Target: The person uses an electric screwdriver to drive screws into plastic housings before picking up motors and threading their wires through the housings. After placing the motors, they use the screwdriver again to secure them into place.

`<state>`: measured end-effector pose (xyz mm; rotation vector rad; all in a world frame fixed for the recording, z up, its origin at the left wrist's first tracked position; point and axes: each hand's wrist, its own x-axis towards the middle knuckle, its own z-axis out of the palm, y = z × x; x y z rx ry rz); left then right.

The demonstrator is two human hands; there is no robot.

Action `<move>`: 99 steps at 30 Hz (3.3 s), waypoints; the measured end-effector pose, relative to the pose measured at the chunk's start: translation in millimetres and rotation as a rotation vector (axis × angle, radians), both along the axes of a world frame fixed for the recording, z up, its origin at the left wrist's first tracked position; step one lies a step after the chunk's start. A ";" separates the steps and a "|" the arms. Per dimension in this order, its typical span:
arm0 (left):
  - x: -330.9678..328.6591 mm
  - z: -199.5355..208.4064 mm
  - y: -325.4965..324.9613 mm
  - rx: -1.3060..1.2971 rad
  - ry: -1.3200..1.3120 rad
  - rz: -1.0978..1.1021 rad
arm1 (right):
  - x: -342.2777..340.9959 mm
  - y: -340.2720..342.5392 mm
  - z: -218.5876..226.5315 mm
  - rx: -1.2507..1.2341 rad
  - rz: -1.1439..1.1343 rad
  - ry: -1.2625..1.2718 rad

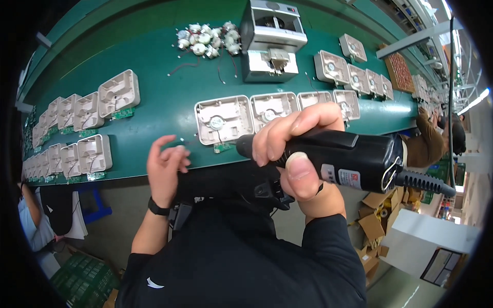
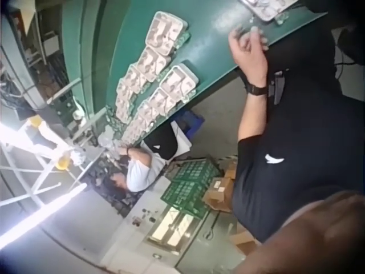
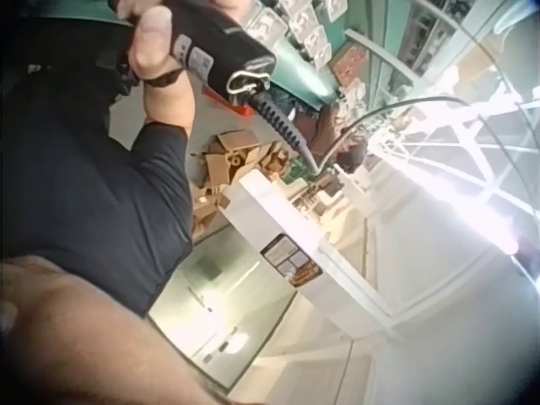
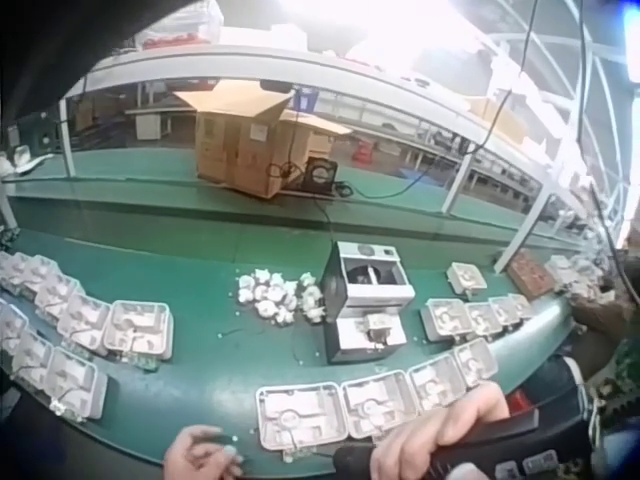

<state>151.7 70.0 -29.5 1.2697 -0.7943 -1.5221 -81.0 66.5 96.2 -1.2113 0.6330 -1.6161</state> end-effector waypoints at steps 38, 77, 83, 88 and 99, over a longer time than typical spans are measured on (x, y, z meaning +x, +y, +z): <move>-23.4 -33.1 -76.6 -0.452 -0.663 -0.304 | 15.5 -61.9 -51.5 -0.053 -0.102 0.270; -61.2 -34.3 -68.5 -0.505 -0.699 -0.314 | 0.3 -58.0 -25.3 -0.035 -0.144 0.193; -62.6 -35.3 -67.9 -0.521 -0.745 -0.283 | 20.1 -60.6 -50.9 -0.127 -0.023 0.377; -61.6 -34.8 -69.0 -0.513 -0.737 -0.261 | 30.5 -69.6 -66.2 -0.113 -0.040 0.444; -62.4 -41.6 -68.5 -0.574 -0.705 -0.280 | 34.3 -76.5 -77.1 -0.102 -0.144 0.522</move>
